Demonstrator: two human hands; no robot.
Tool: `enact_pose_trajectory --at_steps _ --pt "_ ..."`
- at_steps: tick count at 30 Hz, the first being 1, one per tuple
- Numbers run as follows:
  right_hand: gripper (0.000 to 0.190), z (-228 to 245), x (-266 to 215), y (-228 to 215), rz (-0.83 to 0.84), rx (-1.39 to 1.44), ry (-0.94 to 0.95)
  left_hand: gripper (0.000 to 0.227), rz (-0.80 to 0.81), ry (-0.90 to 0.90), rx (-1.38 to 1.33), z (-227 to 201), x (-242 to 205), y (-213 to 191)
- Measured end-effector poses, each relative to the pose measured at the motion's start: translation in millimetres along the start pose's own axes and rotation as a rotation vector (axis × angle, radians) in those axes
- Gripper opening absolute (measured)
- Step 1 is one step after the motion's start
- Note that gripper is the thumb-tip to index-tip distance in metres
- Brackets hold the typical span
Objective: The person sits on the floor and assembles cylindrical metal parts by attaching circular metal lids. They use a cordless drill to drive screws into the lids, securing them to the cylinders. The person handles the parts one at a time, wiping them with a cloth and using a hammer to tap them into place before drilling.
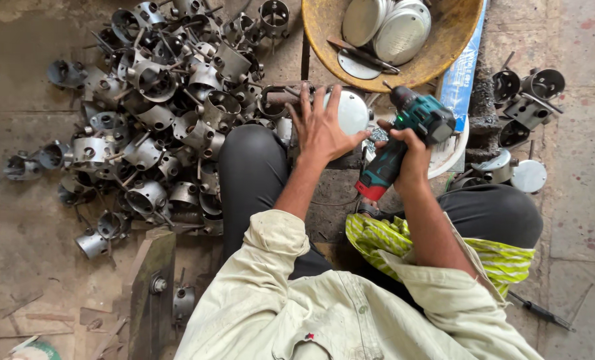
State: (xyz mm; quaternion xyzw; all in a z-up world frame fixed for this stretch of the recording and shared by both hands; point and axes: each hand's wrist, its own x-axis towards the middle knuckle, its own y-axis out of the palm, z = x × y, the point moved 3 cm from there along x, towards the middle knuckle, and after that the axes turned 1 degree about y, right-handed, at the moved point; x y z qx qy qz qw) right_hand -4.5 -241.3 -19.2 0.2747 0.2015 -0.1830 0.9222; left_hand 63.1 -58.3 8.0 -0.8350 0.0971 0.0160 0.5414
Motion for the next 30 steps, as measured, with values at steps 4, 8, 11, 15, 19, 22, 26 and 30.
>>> enact_pose_trajectory --at_steps 4,8,11,15,19,22,26,30 --pt "0.051 -3.6 -20.3 -1.8 -0.056 -0.036 -0.043 0.117 0.063 -0.043 0.061 -4.3 2.0 -9.0" --pt "0.044 -28.7 -24.7 -7.9 -0.117 0.050 -0.033 0.113 0.010 -0.054 0.019 -0.9 -3.0 -3.3" --pt "0.042 -44.4 -22.6 -8.4 -0.139 0.105 -0.132 0.112 -0.085 -0.025 -0.002 3.8 -1.2 9.5" --pt "0.038 -49.2 -20.7 -9.1 -0.134 -0.002 -0.175 0.111 -0.294 0.045 -0.072 7.8 -2.2 18.7" --pt "0.034 -45.4 -22.0 -9.8 -0.122 -0.029 -0.177 0.107 -0.279 -0.040 -0.054 1.4 -5.3 19.6" --pt "0.034 -47.4 -23.9 -14.5 -0.088 -0.048 -0.164 0.106 -0.279 -0.093 -0.076 -2.9 -6.2 18.6" --pt "0.036 -48.2 -21.8 -14.1 -0.063 -0.121 -0.200 0.104 -0.283 -0.132 -0.063 -8.7 -6.7 8.2" --pt "0.033 -47.0 -13.4 -16.8 -0.032 -0.126 -0.233 0.103 -0.247 -0.164 -0.157 -8.4 -7.0 8.5"
